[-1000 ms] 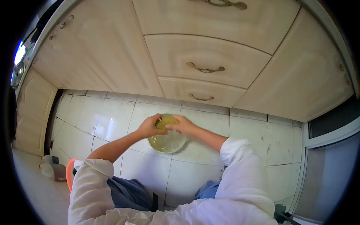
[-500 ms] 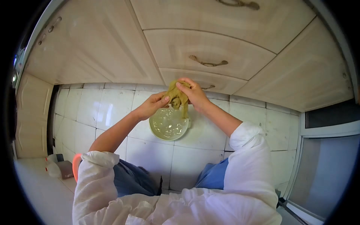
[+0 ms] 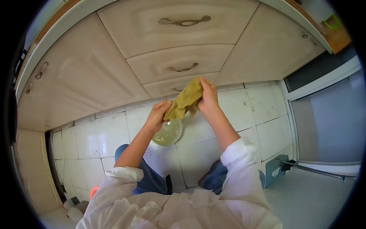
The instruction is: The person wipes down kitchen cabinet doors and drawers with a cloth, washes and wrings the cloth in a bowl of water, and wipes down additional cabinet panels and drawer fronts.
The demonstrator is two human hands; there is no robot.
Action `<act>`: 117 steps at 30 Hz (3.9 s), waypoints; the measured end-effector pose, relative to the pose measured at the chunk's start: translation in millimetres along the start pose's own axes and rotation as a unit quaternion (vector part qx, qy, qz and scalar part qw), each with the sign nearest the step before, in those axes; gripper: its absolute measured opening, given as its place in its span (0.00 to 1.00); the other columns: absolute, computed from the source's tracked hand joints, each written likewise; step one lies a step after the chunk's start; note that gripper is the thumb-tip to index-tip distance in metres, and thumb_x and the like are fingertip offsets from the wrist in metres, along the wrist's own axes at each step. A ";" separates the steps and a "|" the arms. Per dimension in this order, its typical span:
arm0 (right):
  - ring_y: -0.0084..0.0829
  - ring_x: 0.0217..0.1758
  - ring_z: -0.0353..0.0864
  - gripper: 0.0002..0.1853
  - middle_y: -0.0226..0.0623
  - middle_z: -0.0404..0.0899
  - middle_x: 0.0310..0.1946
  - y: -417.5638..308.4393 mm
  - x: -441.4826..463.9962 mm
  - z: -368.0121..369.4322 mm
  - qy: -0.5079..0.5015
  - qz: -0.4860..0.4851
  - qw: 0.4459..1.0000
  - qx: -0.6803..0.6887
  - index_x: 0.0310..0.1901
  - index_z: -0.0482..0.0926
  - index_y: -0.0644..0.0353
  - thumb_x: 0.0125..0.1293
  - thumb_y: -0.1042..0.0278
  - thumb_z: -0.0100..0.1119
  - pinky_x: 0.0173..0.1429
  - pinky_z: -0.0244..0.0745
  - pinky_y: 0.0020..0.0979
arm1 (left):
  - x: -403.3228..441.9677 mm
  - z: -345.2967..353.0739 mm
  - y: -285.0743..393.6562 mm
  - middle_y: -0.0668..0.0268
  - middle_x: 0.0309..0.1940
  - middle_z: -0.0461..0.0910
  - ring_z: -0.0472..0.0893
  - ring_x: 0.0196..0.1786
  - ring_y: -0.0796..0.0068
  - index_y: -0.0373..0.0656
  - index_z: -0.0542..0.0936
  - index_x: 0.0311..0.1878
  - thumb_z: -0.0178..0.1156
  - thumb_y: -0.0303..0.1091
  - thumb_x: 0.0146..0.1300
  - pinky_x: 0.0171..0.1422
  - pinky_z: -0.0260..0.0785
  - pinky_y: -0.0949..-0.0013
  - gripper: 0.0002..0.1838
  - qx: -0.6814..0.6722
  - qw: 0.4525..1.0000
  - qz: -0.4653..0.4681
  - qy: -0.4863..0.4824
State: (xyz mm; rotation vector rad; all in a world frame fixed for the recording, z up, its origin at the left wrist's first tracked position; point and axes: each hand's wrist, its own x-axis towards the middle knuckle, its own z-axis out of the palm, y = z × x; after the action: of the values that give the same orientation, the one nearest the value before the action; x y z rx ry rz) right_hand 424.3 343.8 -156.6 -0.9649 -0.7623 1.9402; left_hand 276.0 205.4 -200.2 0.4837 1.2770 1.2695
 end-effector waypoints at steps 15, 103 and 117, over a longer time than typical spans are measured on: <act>0.38 0.59 0.73 0.16 0.41 0.75 0.54 -32.8 -47.3 -48.7 -0.215 0.064 0.958 0.179 0.55 0.71 0.63 0.72 0.62 0.46 0.63 0.69 0.40 | 32.5 0.1 27.4 0.65 0.38 0.81 0.79 0.40 0.75 0.41 0.77 0.46 0.58 0.49 0.66 0.45 0.70 0.73 0.19 0.217 0.957 0.158 0.112; 0.42 0.61 0.71 0.11 0.40 0.74 0.57 -124.1 -17.6 -44.2 -0.288 -0.585 0.286 -0.702 0.37 0.79 0.57 0.48 0.71 0.56 0.62 0.67 0.42 | 1.4 64.2 -14.1 0.64 0.49 0.78 0.75 0.51 0.61 0.42 0.78 0.42 0.57 0.22 0.46 0.60 0.64 0.59 0.17 0.555 0.631 0.538 0.070; 0.57 0.72 0.51 0.21 0.55 0.56 0.68 -16.8 -103.8 66.6 -0.341 -0.532 0.588 -0.504 0.53 0.77 0.57 0.55 0.74 0.57 0.72 0.50 0.46 | -95.6 62.2 6.8 0.60 0.57 0.71 0.68 0.62 0.74 0.40 0.69 0.58 0.56 0.25 0.64 0.65 0.62 0.69 0.18 -0.158 0.855 0.456 0.190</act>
State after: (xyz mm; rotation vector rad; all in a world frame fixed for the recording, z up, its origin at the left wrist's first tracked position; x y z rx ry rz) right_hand 413.6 252.2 -73.0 -0.0214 -2.3527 0.5508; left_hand 347.4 145.3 -134.3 0.6493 1.1298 2.4347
